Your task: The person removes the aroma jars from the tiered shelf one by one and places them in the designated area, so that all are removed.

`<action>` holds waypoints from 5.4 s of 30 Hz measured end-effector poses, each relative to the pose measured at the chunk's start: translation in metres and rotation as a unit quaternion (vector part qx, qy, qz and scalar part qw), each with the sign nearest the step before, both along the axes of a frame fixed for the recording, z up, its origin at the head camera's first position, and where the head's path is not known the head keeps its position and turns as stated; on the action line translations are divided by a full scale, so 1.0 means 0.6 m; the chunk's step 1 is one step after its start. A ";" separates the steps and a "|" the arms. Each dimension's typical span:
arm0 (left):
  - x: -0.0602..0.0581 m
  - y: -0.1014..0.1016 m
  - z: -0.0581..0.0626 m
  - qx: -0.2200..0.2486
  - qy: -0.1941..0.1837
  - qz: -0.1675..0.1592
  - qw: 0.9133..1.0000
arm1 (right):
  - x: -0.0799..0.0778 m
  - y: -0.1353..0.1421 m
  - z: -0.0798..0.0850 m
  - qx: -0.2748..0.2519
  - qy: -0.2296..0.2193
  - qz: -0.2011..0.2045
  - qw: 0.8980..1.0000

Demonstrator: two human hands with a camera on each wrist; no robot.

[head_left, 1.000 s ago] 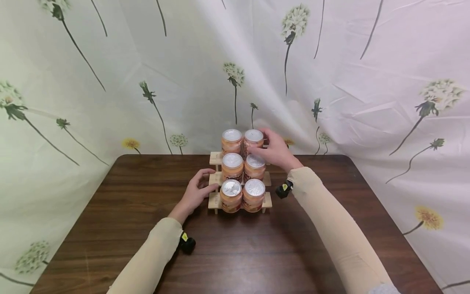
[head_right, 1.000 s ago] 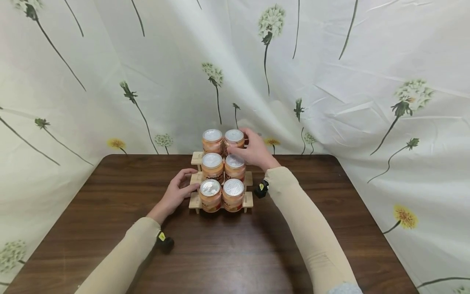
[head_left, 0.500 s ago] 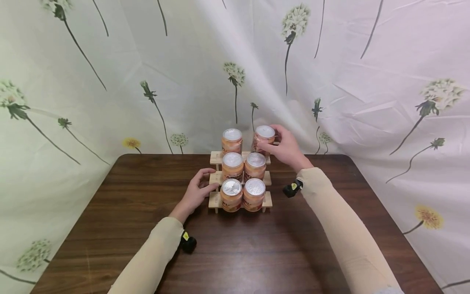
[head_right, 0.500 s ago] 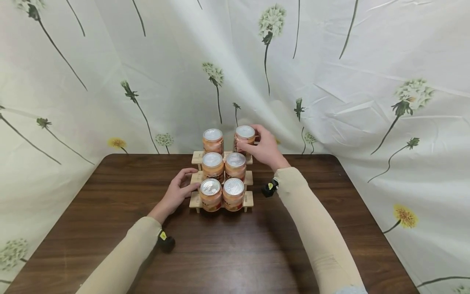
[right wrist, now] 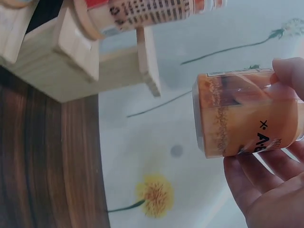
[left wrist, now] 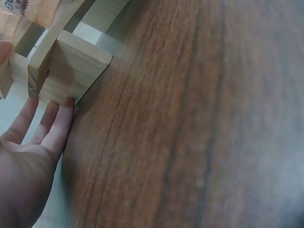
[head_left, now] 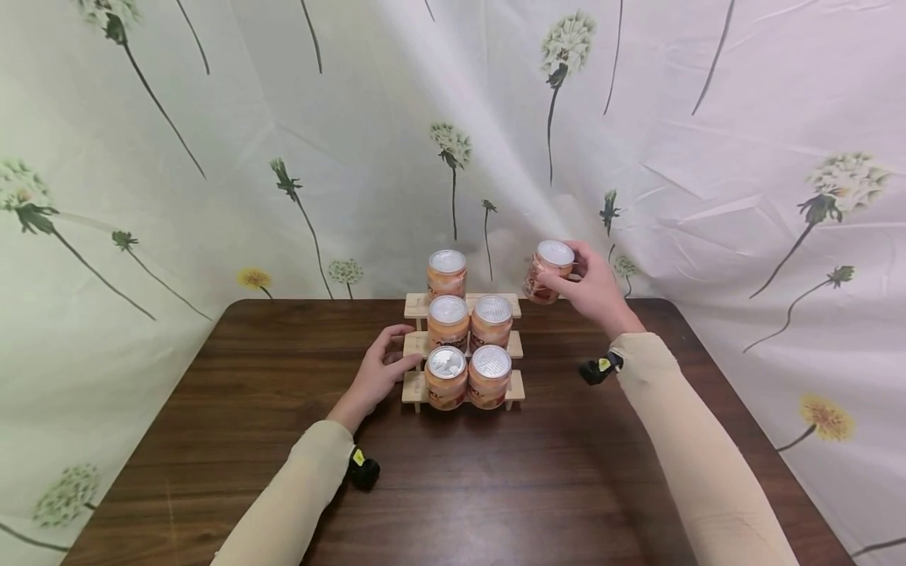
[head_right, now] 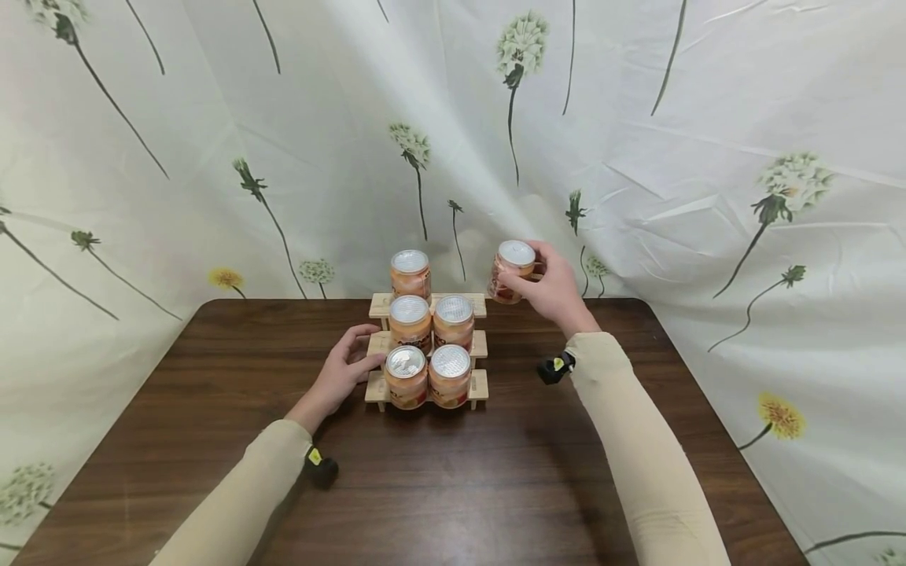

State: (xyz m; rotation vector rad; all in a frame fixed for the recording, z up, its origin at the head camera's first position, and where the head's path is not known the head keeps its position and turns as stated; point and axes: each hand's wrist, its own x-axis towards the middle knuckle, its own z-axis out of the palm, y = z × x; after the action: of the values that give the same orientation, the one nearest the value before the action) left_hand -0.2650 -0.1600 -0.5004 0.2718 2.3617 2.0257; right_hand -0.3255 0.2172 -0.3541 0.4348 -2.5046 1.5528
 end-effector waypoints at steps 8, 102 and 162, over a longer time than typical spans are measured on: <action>-0.001 -0.002 -0.002 0.004 0.001 -0.005 1.000 | 0.000 0.028 -0.033 0.014 0.008 -0.020 1.000; 0.001 -0.003 -0.006 0.026 0.004 -0.019 0.999 | -0.022 -0.146 0.026 0.157 0.008 0.127 0.979; -0.002 -0.003 -0.014 0.028 0.020 -0.013 0.999 | -0.018 -0.164 0.057 0.084 0.025 0.075 0.993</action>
State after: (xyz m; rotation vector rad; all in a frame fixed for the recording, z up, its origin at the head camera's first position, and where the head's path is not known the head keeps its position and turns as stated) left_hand -0.2664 -0.1620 -0.5089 0.3448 2.3133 2.0979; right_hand -0.3363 0.1189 -0.3199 0.6911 -2.6281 1.3632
